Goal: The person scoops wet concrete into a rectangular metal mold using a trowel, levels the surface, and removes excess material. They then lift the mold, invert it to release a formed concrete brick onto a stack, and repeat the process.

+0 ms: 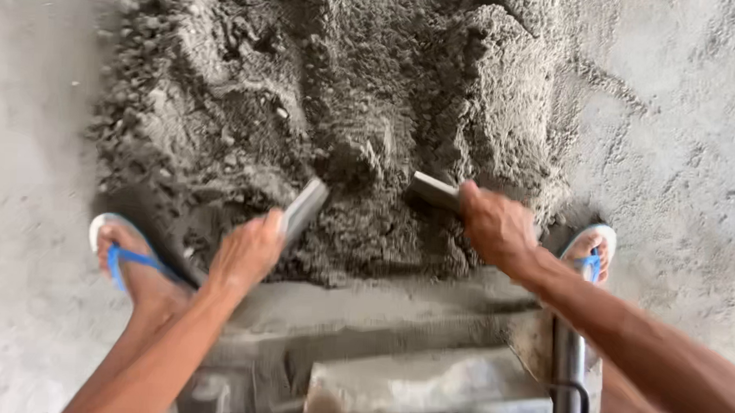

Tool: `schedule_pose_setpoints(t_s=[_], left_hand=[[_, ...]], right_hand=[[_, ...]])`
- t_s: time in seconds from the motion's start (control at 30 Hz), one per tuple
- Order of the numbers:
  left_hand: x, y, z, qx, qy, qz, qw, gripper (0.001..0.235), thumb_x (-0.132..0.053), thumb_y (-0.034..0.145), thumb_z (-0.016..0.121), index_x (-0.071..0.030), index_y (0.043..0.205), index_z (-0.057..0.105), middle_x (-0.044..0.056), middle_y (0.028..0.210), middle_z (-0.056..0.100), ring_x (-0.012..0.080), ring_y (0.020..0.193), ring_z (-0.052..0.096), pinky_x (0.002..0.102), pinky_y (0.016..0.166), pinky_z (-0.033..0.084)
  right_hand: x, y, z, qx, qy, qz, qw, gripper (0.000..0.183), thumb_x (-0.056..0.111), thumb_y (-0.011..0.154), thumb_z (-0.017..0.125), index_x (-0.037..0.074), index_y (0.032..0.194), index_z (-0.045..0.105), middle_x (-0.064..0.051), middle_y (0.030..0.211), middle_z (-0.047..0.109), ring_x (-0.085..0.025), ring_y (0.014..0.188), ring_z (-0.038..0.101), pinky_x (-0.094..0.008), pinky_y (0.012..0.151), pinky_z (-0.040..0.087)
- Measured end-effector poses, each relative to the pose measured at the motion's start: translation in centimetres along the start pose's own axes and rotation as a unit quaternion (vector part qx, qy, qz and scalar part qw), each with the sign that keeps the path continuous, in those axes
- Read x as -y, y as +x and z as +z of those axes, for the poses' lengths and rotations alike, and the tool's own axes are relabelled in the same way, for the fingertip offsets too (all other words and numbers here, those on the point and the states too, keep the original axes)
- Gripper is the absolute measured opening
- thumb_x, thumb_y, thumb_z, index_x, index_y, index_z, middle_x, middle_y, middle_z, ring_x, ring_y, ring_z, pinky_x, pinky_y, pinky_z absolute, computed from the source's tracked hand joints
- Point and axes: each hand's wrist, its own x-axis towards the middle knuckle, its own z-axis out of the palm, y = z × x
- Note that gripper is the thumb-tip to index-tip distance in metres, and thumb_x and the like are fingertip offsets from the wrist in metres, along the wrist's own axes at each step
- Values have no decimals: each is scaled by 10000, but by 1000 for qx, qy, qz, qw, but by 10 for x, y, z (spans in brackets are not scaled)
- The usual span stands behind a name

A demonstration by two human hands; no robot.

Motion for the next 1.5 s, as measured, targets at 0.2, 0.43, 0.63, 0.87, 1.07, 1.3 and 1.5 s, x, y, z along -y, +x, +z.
schedule_pose_setpoints(t_s=[0.2,0.43,0.63,0.87,1.07,1.3,1.5], left_hand=[[31,38,53,8,-97,18,995,286,-170,968,347,63,1049,492,179,544,530,270,386,506,411,386,374],[-6,65,89,-7,-280,-22,960,243,-170,962,341,3,999,507,193,642,590,260,449,550,359,420,461],[-31,42,71,-41,-290,-28,956,290,-62,915,364,118,1117,466,265,701,601,304,505,558,408,458,408],[-92,-37,1,-165,-255,48,952,327,-80,929,377,164,1121,479,256,633,562,251,428,502,354,398,372],[-143,-126,-45,-252,-218,116,936,292,-89,952,362,133,1096,486,179,605,566,196,395,490,280,344,383],[-166,-205,-29,-313,-190,150,919,237,-103,950,385,68,1066,501,144,564,539,185,399,492,270,363,409],[-159,-219,12,-358,-161,171,904,231,-59,891,443,92,1062,478,288,560,530,396,443,576,447,396,409]], right_hand=[[19,28,26,4,114,145,983,417,457,924,378,87,820,540,-199,733,647,-419,789,652,-533,696,494],[50,46,63,-6,347,240,907,524,455,975,350,43,727,559,-208,662,587,-355,692,597,-466,663,473],[67,29,66,-42,453,229,861,476,421,911,464,48,621,519,-158,592,514,-304,673,531,-439,660,407],[52,-33,20,-112,453,171,868,498,445,887,483,-17,782,635,-273,772,607,-402,852,573,-495,763,399],[39,-100,-15,-183,469,92,859,448,422,1009,345,117,730,520,-73,532,486,-164,461,454,-301,476,429],[60,-212,-41,-246,503,13,828,398,380,1022,342,142,727,464,6,501,407,-109,407,397,-231,392,348],[56,-242,-15,-455,380,-59,804,488,365,1020,438,130,593,420,-69,435,380,-264,450,382,-389,590,333]])
